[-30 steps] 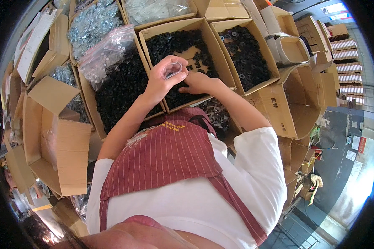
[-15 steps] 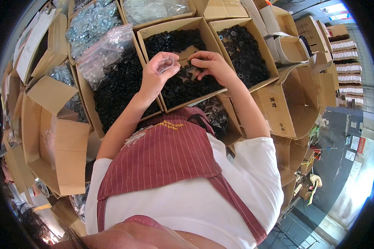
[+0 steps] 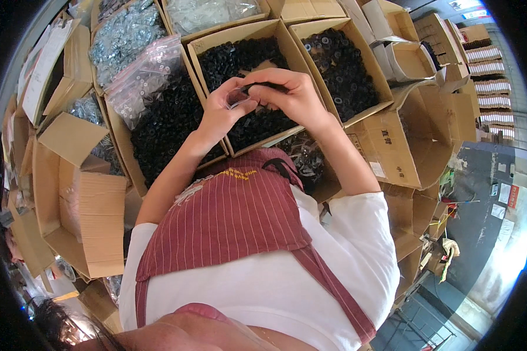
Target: Sorting small black plastic components from a large box into a small plastic bag.
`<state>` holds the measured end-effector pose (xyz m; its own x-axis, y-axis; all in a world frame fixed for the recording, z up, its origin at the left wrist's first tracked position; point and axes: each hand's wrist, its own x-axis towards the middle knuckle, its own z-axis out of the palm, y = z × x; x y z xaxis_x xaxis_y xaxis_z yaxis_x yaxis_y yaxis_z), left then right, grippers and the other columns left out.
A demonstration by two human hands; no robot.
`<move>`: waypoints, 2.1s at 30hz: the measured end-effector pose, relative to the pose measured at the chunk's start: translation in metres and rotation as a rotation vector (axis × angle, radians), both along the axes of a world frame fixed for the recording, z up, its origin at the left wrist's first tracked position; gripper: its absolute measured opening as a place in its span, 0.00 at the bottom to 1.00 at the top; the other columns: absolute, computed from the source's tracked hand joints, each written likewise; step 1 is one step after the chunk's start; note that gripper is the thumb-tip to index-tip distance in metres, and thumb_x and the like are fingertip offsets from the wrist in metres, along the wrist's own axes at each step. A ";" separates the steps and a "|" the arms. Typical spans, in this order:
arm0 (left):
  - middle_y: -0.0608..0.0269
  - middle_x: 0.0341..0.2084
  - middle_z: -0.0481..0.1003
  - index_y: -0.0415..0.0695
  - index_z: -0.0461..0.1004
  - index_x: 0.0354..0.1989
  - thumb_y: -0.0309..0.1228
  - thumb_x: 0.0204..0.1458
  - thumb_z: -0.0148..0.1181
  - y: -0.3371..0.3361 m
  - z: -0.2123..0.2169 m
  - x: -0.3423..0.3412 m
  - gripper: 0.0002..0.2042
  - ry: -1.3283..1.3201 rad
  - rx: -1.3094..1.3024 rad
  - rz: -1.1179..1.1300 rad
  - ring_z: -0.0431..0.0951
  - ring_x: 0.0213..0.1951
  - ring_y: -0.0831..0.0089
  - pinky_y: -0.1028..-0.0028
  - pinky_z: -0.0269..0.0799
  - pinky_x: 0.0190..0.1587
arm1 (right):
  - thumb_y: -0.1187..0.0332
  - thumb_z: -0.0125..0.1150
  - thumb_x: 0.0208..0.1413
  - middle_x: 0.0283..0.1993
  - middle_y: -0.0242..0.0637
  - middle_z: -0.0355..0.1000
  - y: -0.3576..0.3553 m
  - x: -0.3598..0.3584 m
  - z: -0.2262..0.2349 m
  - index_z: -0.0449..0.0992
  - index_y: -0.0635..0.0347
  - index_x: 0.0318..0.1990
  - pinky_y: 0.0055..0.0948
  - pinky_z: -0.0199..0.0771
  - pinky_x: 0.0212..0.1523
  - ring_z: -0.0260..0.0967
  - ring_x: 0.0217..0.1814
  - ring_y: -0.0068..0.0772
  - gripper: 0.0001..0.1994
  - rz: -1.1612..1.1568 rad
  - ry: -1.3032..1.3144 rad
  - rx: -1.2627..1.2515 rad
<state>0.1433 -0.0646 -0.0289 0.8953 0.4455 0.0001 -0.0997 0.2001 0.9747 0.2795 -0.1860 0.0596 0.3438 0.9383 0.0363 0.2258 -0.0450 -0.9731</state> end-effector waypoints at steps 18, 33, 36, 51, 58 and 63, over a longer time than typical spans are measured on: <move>0.64 0.37 0.76 0.39 0.74 0.48 0.20 0.54 0.61 0.011 0.018 -0.005 0.13 -0.077 -0.053 0.113 0.76 0.43 0.77 0.76 0.71 0.50 | 0.69 0.57 0.64 0.46 0.34 0.78 -0.005 0.037 -0.045 0.75 0.63 0.55 0.23 0.75 0.47 0.74 0.45 0.21 0.15 0.076 -0.402 -0.225; 0.66 0.35 0.75 0.40 0.73 0.47 0.19 0.55 0.61 0.007 0.017 -0.002 0.12 -0.017 -0.019 0.142 0.75 0.41 0.78 0.76 0.71 0.50 | 0.51 0.50 0.63 0.58 0.63 0.68 -0.039 0.224 -0.173 0.61 0.59 0.66 0.56 0.62 0.62 0.63 0.63 0.66 0.29 -0.006 -0.898 -0.743; 0.67 0.35 0.75 0.40 0.73 0.47 0.19 0.55 0.60 0.005 0.011 -0.001 0.12 -0.034 0.003 0.118 0.75 0.41 0.78 0.76 0.70 0.49 | 0.53 0.51 0.63 0.59 0.64 0.68 -0.056 0.231 -0.187 0.64 0.59 0.66 0.51 0.66 0.60 0.65 0.62 0.65 0.28 -0.003 -0.863 -0.720; 0.65 0.36 0.76 0.40 0.73 0.48 0.20 0.56 0.61 0.006 0.009 -0.001 0.12 -0.006 0.000 0.194 0.75 0.41 0.79 0.77 0.71 0.47 | 0.62 0.61 0.63 0.34 0.32 0.73 -0.076 0.223 -0.104 0.74 0.54 0.55 0.20 0.56 0.21 0.62 0.28 0.22 0.15 -0.632 0.607 -0.047; 0.66 0.36 0.76 0.41 0.74 0.48 0.20 0.56 0.60 0.005 0.005 -0.001 0.12 -0.017 -0.019 0.184 0.75 0.41 0.79 0.78 0.71 0.47 | 0.65 0.53 0.68 0.44 0.43 0.70 -0.069 0.202 -0.090 0.68 0.61 0.49 0.17 0.62 0.21 0.63 0.31 0.26 0.10 -0.510 1.206 0.140; 0.65 0.36 0.76 0.40 0.74 0.48 0.20 0.56 0.60 0.005 0.007 -0.002 0.12 0.012 -0.014 0.154 0.75 0.41 0.79 0.77 0.71 0.47 | 0.66 0.50 0.69 0.37 0.37 0.67 -0.044 0.163 -0.069 0.66 0.61 0.41 0.14 0.54 0.12 0.56 0.23 0.19 0.07 -0.105 1.421 0.059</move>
